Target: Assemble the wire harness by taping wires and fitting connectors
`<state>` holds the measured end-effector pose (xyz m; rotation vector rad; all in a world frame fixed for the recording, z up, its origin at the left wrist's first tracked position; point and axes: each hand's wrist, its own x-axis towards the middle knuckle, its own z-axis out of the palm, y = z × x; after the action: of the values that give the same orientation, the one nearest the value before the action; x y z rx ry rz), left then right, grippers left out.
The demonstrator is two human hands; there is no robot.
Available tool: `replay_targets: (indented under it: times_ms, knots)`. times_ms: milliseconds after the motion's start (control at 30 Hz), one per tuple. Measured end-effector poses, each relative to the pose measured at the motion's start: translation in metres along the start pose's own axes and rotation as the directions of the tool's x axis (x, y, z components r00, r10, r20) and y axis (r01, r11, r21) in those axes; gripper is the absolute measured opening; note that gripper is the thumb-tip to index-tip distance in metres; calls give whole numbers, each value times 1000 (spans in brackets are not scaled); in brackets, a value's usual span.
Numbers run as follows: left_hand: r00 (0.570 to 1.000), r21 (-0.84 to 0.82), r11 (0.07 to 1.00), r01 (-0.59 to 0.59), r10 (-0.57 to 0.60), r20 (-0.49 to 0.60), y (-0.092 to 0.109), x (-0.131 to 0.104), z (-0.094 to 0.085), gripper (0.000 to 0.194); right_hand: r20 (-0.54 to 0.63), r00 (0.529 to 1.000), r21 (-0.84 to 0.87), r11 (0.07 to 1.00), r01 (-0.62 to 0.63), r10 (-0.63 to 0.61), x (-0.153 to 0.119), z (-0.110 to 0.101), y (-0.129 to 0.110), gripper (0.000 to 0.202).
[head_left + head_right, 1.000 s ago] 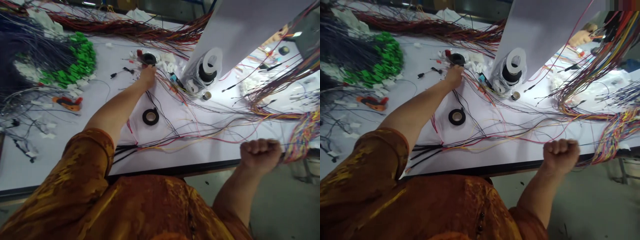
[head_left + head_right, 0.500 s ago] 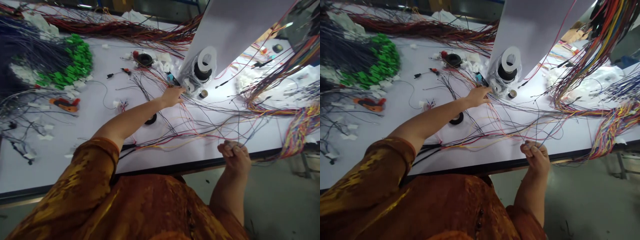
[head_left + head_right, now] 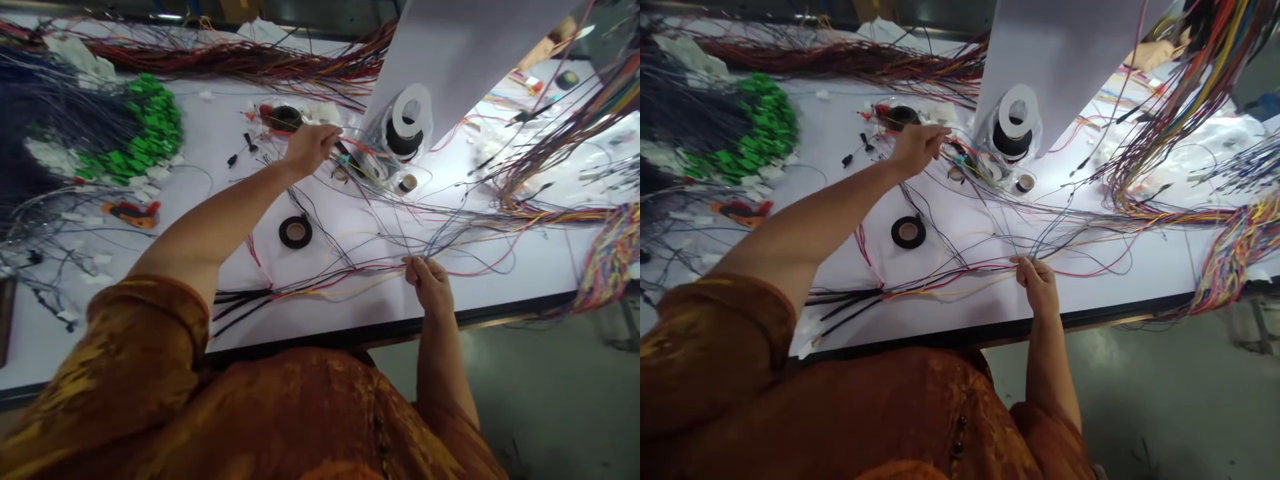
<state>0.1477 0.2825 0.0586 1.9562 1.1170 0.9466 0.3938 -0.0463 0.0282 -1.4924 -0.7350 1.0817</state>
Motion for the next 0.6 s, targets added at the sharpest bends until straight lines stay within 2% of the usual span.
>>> replay_targets:
  times_ms: [133,200,267,333,400,467,600]
  knots:
    - [982,-117,979,166,-174,-68,8,-7,-22,41,-94,995,44,999,25,-21,4,6,6,32]
    - [964,-144,954,264,-264,15,7,-17,-28,43,-120,993,72,997,31,-22,5,10,7,33]
    - [946,-103,944,315,-303,117,2,-27,-32,43,-101,995,68,998,10,-3,5,13,8,33]
    - [965,-48,971,235,-227,128,-4,-36,-35,37,-74,997,27,999,-24,26,4,13,7,34]
    - [992,36,995,92,-94,80,-8,-40,-41,29,-63,997,-16,999,-49,48,1,12,7,34]
    - [999,97,995,5,-10,53,-10,-42,-49,23,-84,995,-31,998,-57,54,-2,10,7,34]
    - [995,120,992,40,-50,83,-18,-51,-57,25,-146,988,53,998,-36,43,-8,1,2,28]
